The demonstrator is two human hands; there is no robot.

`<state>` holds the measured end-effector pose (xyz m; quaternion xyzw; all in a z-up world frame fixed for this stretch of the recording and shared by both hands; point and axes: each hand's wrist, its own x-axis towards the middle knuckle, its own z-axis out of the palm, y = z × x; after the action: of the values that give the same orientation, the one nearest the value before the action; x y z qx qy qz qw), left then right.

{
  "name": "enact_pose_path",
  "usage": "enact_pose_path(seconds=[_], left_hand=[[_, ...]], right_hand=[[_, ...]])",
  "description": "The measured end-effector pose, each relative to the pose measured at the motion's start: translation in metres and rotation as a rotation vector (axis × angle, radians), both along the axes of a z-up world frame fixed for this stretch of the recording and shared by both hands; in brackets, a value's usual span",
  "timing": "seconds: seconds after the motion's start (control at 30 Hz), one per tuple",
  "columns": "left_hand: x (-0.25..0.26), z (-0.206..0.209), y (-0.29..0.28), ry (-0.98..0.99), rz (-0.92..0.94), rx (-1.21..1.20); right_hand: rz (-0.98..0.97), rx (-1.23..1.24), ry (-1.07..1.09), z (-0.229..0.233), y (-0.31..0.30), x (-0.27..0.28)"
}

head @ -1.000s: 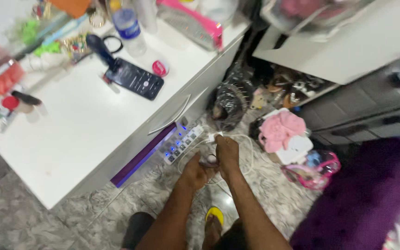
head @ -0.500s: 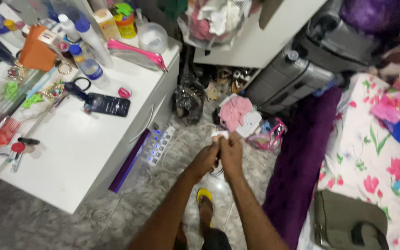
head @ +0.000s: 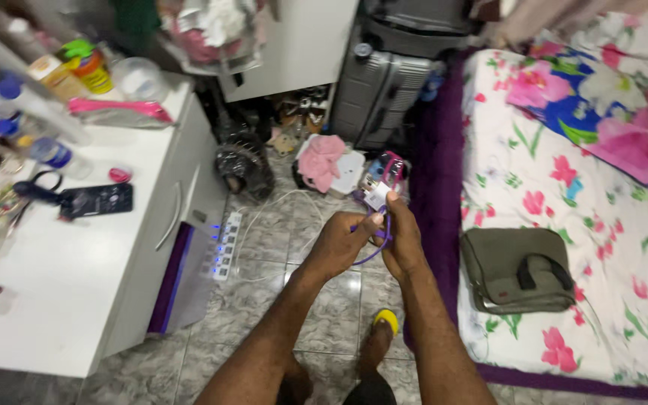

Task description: The person picks up a laptop from a vanity desk, opens a laptop bag on the bed, and places the laptop inside. They gather a charger and cables from the floor, unplug them from a power strip, coil them, and put them in the bag, then add a phone, a small card-like item, and a water bottle before adjusting the bag's contents.

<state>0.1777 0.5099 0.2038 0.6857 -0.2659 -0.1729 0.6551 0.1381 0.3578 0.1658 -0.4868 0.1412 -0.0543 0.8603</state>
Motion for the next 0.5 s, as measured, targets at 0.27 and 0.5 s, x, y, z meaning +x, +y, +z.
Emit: enact_pose_path(seconds=[0.27,0.5], left_hand=[[-0.048,0.036,-0.106,-0.581,0.536,-0.067],[-0.088,-0.005,-0.206,0.315,0.297,-0.201]], right_hand=[[-0.121,0.361,-0.022,0.017,-0.055,-0.067],[-0.186,0.141,0.21,0.015,-0.133,-0.133]])
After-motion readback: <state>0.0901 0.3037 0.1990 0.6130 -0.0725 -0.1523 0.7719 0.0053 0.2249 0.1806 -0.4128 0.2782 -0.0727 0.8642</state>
